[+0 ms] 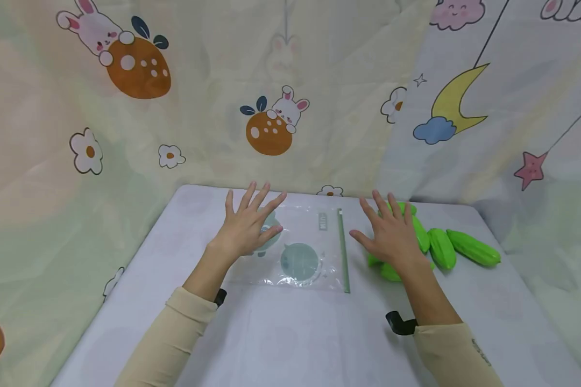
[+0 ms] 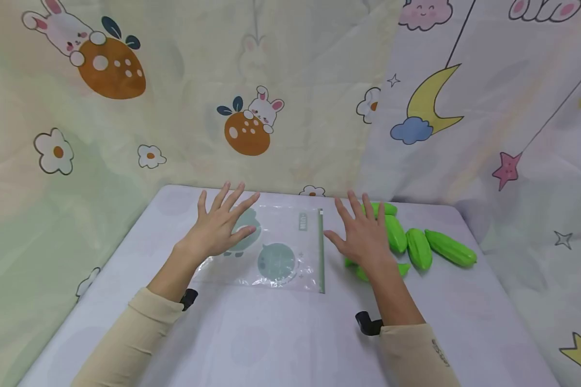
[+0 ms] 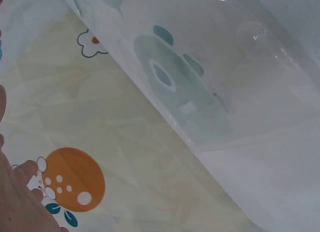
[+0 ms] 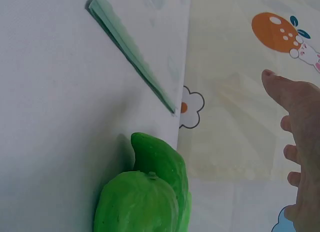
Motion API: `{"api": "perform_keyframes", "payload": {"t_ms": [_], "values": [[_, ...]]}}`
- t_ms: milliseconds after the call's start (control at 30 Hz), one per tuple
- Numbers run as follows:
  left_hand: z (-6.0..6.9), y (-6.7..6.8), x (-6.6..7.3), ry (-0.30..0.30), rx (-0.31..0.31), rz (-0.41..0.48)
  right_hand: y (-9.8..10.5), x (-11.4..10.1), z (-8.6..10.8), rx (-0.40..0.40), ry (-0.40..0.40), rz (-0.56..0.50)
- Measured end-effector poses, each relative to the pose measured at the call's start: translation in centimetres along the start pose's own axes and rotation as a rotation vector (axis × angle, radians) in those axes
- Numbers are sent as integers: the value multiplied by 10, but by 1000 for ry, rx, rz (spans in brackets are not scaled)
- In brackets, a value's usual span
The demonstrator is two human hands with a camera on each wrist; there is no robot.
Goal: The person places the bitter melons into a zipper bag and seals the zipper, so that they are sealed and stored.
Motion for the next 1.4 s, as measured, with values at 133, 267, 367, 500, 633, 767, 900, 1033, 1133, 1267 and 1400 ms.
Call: {"api": "perform_keyframes", "payload": {"t_ms": [133, 267, 367, 500, 633, 767, 900, 1033, 1133, 1267, 1400], "values": [[1, -1, 3, -2, 18, 9, -2, 3, 4, -7, -1, -12], [-1, -3, 6, -19, 13, 8, -3, 9, 7, 6, -6, -12], [-3, -6, 10, -32, -3, 13, -4, 15, 11, 11, -7, -13], [-3, -15, 15, -40, -26, 18, -5, 19, 15, 14, -4, -13], [0, -23, 18, -37, -53, 13, -7, 19, 17, 19, 8, -19], [3, -26, 20, -35, -68, -4, -11, 17, 16, 15, 17, -27], [1, -23, 19, -40, -61, 7, -11, 17, 16, 2, 11, -33], [-3, -21, 20, -53, -46, 25, -9, 17, 15, -16, 11, -36], [-6, -23, 24, -73, -43, 41, -8, 19, 16, -20, 10, -28], [-9, -23, 31, -93, -46, 52, -10, 23, 20, -25, 5, -27], [-13, -22, 41, -120, -65, 54, -13, 25, 23, -21, 6, -46]]}}
Point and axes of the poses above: each hand's wrist, its own z-axis away from the middle knuckle, its own y-axis out of the back of the hand, x = y × z, the point moved 1 cm from there along -z, towards the middle knuckle, and after that the axes turned 14 degrees about -y, right-handed, at the moved point
